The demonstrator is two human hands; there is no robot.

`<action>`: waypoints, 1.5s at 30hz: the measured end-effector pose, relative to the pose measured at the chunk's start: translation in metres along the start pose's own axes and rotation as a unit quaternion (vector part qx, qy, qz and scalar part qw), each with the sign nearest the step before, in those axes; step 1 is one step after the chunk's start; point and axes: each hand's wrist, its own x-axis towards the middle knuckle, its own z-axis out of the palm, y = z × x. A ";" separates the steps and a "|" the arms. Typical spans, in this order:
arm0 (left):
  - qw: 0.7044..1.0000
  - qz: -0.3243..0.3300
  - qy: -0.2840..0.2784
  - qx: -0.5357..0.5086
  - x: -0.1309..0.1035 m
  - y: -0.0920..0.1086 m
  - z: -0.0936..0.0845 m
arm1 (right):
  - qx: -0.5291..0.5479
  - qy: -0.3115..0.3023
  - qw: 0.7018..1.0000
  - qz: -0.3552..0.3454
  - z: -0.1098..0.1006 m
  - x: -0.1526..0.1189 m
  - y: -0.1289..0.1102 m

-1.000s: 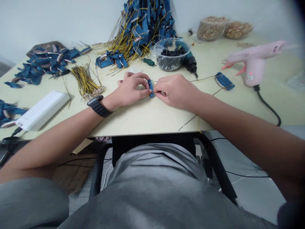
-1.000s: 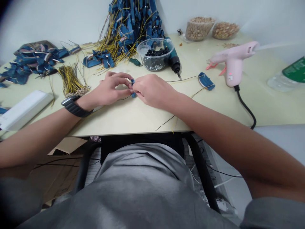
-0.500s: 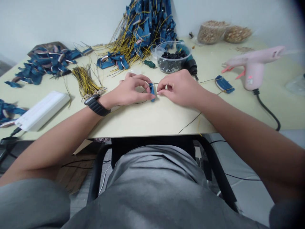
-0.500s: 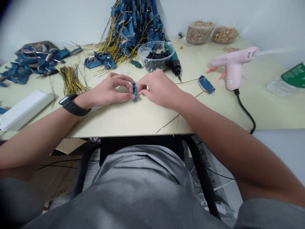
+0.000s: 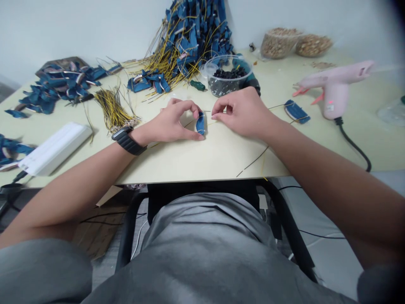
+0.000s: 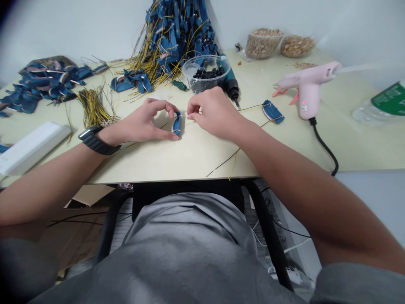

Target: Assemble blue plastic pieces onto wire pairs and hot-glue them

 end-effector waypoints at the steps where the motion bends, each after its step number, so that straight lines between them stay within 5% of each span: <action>1: 1.000 0.007 -0.005 -0.007 0.000 0.000 -0.001 | 0.004 0.003 1.000 0.000 0.001 0.000 0.002; 13: 0.996 0.019 -0.088 0.008 0.000 0.001 -0.012 | 0.016 -0.022 0.999 0.040 0.000 0.004 -0.007; 19: 0.996 0.014 -0.088 0.006 0.003 0.002 -0.013 | 0.023 -0.008 1.000 0.000 0.007 0.004 0.002; 45: 0.994 0.024 -0.100 -0.024 0.005 0.001 -0.015 | 0.013 -0.035 0.998 0.043 0.010 0.011 -0.009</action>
